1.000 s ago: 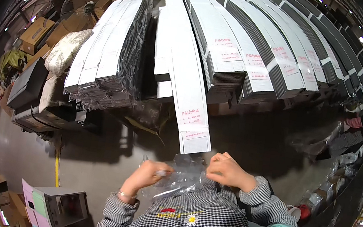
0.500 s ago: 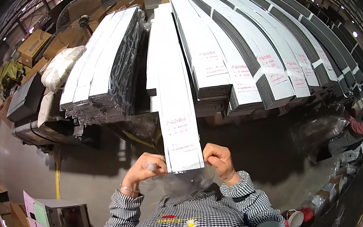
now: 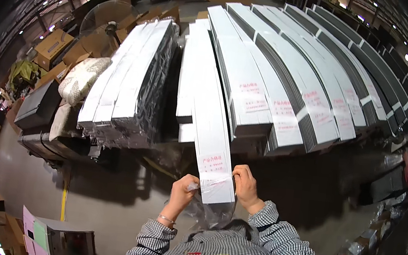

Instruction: Placing long architectural components into protective plastic sleeves and stacking them.

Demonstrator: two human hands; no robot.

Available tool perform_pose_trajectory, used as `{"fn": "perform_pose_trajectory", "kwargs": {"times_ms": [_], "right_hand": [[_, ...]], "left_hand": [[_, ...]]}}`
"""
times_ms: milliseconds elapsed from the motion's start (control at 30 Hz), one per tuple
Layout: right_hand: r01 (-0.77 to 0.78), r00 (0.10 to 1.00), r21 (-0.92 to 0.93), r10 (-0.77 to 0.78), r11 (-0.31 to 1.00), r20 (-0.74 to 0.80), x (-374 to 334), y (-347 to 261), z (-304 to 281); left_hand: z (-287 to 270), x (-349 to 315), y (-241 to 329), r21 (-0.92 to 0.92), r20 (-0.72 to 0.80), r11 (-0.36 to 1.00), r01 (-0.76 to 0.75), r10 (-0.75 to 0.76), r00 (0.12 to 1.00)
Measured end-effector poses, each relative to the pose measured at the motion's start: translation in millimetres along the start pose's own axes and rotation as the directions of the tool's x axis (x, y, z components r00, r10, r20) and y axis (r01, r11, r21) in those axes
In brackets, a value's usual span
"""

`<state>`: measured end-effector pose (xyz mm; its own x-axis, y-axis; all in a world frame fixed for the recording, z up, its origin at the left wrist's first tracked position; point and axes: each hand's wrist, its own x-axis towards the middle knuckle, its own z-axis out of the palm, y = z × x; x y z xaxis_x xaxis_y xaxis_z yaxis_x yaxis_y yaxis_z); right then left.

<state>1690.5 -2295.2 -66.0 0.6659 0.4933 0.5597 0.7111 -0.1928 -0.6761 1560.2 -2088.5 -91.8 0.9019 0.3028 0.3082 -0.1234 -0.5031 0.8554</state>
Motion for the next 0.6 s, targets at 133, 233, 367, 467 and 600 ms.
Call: {"fn": "perform_pose_trajectory", "kwargs": {"times_ms": [133, 233, 367, 467, 600], "right_hand": [[0.021, 0.984, -0.003, -0.022, 1.000, -0.175, 39, 26, 26], [-0.215, 0.959, 0.242, 0.251, 0.946, -0.129, 43, -5, 32], [-0.060, 0.987, 0.104, 0.075, 0.993, -0.141, 31, -5, -7], [-0.029, 0.998, -0.078, 0.025, 0.997, -0.051, 54, 8, -4], [-0.618, 0.780, 0.449, 0.576, 0.645, 0.245, 64, 7, 16]], "left_hand": [[10, 56, 16, 0.007, -0.476, 0.997, -0.080, 0.074, 0.876], [8, 62, 25, -0.096, -0.510, 0.995, 0.019, -0.065, 0.858], [-17, 48, 50, -0.194, -0.287, 0.979, 0.066, -0.121, 0.950], [-31, 69, 50, -0.018, -0.255, 0.998, -0.066, 0.059, 0.965], [-22, 76, 9, -0.572, -0.088, 0.782, 0.247, -0.359, 0.929]]}}
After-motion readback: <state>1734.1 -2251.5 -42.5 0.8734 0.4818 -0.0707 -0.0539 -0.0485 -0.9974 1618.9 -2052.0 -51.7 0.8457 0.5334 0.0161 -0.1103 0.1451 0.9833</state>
